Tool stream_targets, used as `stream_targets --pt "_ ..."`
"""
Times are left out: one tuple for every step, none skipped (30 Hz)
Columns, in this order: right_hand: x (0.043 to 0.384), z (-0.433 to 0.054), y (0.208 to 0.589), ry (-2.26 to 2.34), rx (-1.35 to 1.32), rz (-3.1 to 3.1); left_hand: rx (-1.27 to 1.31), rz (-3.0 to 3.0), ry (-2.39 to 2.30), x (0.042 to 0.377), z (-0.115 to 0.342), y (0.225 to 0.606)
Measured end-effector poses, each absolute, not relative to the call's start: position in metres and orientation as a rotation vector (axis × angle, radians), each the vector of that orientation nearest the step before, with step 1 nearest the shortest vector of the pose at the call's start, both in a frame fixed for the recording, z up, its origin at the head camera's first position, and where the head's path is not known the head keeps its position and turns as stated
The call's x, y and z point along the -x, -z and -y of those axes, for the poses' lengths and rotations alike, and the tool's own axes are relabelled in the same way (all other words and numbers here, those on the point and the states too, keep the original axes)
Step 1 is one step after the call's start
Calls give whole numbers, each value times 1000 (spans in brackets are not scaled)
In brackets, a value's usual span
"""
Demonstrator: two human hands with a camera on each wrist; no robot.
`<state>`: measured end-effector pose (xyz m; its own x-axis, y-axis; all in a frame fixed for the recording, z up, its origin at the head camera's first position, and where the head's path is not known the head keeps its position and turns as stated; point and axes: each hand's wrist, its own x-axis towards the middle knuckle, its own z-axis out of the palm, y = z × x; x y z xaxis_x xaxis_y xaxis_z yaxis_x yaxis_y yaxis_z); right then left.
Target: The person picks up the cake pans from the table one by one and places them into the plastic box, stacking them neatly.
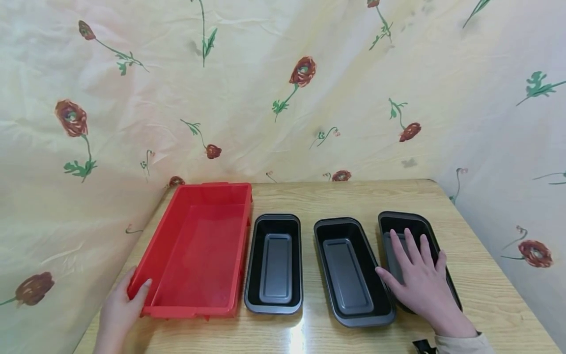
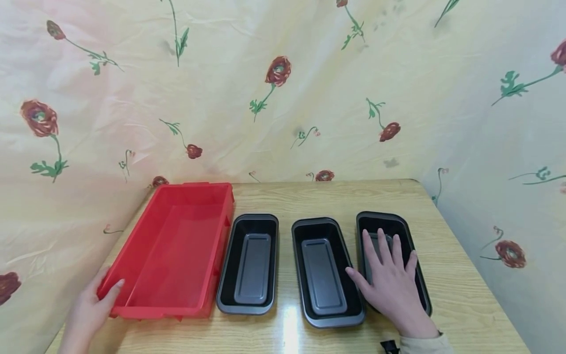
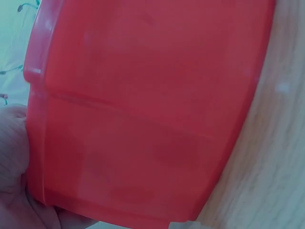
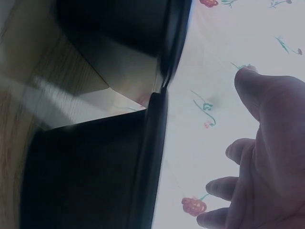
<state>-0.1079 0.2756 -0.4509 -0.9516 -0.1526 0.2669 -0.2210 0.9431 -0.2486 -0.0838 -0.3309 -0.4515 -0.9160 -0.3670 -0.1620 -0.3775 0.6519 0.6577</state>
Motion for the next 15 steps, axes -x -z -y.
stream_targets --pt "108 -276 451 -407 -276 2855 635 -2827 -1147 85 333 451" --pt "108 -276 451 -406 -274 2857 631 -2807 -1161 86 334 451" --pt "108 -275 451 -405 -272 2859 626 -2797 -1165 87 336 450" --pt "108 -275 451 -406 -270 2861 614 -2791 -1168 87 337 450" --pt "108 -275 451 -407 -269 2863 599 -2791 -1170 88 338 450" --pt "107 -275 451 -407 -268 2864 577 -2796 -1172 89 339 449" --pt "107 -275 451 -408 -267 2866 556 -2804 -1174 90 341 449" --pt "107 -275 451 -410 -266 2867 533 -2811 -1180 90 342 449" --pt "107 -275 451 -411 -267 2868 515 -2815 -1189 91 343 449" --pt "107 -275 451 -412 -268 2868 501 -2812 -1205 91 344 450" --pt "107 -275 451 -411 -269 2868 496 -2807 -1227 92 345 450" --pt "108 -275 451 -411 -269 2868 491 -2800 -1252 92 346 450" --pt "108 -275 451 -410 -270 2868 490 -2794 -1278 92 346 451" --pt "108 -275 452 -408 -270 2867 490 -2790 -1303 92 347 452" --pt "108 -276 452 -408 -270 2867 491 -2786 -1329 92 347 452"
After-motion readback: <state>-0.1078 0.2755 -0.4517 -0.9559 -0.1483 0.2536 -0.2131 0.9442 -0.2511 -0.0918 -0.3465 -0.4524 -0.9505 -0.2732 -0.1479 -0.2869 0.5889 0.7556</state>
